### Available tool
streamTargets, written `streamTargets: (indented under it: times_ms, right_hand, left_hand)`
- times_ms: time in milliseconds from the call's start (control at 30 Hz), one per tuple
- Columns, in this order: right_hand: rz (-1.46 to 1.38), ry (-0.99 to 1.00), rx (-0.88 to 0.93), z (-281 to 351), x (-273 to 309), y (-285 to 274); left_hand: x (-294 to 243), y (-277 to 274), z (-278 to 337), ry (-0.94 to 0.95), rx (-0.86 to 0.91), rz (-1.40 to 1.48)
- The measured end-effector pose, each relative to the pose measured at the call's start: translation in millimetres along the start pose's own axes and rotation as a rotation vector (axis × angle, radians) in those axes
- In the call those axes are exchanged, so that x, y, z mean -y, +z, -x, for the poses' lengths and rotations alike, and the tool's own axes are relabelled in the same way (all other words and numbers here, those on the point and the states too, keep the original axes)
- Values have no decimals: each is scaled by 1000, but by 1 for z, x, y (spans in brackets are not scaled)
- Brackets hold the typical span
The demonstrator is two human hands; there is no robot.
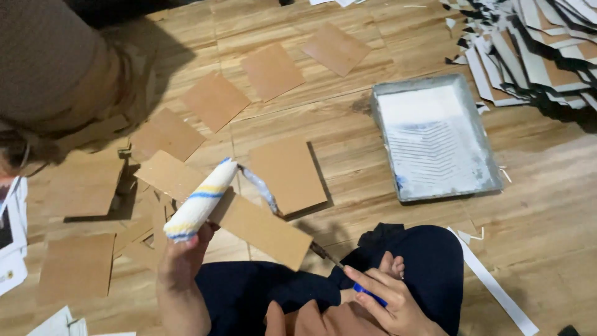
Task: The person sits on the floor and uses a paint roller to apply glue to small rectangular cardboard pieces. They roll the roller in a tray to load it with glue, then apply it to the cardboard. After gluing, the person places the cardboard pieces onto a larger white sheet of paper.
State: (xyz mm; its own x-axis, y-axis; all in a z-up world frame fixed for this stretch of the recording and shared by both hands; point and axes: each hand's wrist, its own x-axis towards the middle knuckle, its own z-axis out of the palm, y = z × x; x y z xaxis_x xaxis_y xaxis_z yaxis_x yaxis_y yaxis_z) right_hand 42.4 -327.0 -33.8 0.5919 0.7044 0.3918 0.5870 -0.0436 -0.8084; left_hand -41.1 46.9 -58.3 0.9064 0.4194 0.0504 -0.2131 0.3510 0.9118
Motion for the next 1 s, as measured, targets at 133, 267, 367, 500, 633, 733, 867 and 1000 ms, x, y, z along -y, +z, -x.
streamTargets:
  times_ms: [133, 267, 367, 500, 633, 733, 867, 1000]
  right_hand:
    - [-4, 60, 72, 8, -5, -3]
    - [-53, 104, 111, 11, -2, -9]
    - [-27, 29, 103, 16, -10, -8]
    - [-10, 57, 97, 14, -4, -8]
    - [21, -46, 96, 14, -2, -7]
    - [13, -50, 97, 16, -3, -8]
    - [20, -83, 122, 13, 3, -10]
    - [17, -24, 132, 19, -2, -9]
  left_hand:
    - [6, -7, -12, 101, 27, 108]
    - [-59, 72, -21, 213, 129, -52]
    - [-59, 74, -22, 41, -33, 222]
    - [-59, 68, -24, -36, -150, 151]
    - [-83, 85, -20, -10, -195, -68]
    - [-88, 81, -17, -9, -138, -160]
    - [-79, 59, -10, 137, 134, 62]
    - [-70, 33, -12, 226, 309, 141]
